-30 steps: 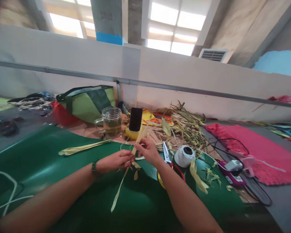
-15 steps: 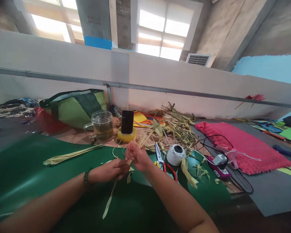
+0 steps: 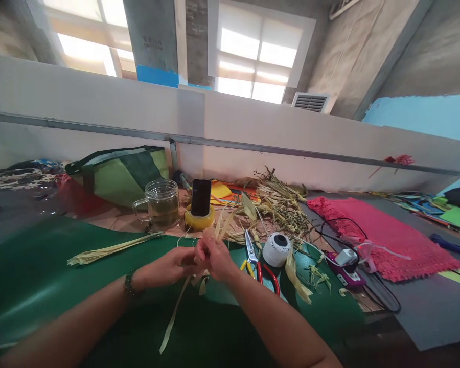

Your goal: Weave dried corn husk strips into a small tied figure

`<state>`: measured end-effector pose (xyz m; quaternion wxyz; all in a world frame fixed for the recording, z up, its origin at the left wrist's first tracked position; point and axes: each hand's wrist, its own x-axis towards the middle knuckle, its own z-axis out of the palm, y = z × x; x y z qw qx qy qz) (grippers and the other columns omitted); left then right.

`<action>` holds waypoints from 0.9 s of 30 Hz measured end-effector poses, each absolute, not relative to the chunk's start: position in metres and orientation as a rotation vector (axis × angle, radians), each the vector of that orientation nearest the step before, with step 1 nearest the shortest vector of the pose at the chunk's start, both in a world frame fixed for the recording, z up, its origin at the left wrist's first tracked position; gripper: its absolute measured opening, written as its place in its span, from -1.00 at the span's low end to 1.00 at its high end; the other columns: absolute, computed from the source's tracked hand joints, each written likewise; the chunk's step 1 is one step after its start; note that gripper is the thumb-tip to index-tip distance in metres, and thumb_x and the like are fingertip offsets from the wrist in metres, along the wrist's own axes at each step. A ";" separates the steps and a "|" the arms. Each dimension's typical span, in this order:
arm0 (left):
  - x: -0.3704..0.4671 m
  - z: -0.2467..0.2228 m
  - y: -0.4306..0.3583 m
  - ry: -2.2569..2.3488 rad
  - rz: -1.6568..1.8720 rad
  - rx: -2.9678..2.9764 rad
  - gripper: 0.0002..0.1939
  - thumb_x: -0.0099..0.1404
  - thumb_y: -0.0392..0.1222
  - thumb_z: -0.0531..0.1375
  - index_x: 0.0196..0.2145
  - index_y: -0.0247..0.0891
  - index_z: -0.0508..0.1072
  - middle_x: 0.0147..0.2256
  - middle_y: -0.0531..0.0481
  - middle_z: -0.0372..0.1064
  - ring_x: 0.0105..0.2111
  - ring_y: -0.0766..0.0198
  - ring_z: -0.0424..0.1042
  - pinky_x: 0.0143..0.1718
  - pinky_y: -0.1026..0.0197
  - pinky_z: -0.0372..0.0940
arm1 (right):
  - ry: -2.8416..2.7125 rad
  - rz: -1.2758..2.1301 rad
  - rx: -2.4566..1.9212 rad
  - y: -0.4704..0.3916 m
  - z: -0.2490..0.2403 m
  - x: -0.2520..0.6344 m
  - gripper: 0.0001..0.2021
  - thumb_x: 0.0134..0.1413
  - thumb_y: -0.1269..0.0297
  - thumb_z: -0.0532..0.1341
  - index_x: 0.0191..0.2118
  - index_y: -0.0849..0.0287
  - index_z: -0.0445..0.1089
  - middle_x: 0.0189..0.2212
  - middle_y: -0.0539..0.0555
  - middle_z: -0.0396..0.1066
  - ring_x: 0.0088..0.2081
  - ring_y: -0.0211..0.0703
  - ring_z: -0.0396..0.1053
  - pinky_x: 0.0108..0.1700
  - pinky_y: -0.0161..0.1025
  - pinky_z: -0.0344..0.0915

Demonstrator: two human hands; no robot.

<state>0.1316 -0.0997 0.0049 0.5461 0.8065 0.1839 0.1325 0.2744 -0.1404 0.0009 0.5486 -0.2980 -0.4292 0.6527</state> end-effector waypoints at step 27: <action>0.132 -0.044 -0.057 0.837 0.838 2.201 -0.67 0.29 -0.07 -0.02 -0.42 -0.30 0.44 -0.46 -0.02 0.44 -0.46 0.31 0.35 -0.39 0.33 0.21 | -1.652 -0.126 -2.635 -0.006 0.060 0.565 -0.67 0.18 0.20 0.16 0.01 0.23 0.30 -0.03 0.16 0.32 -0.10 -0.11 0.36 -0.10 -0.06 0.36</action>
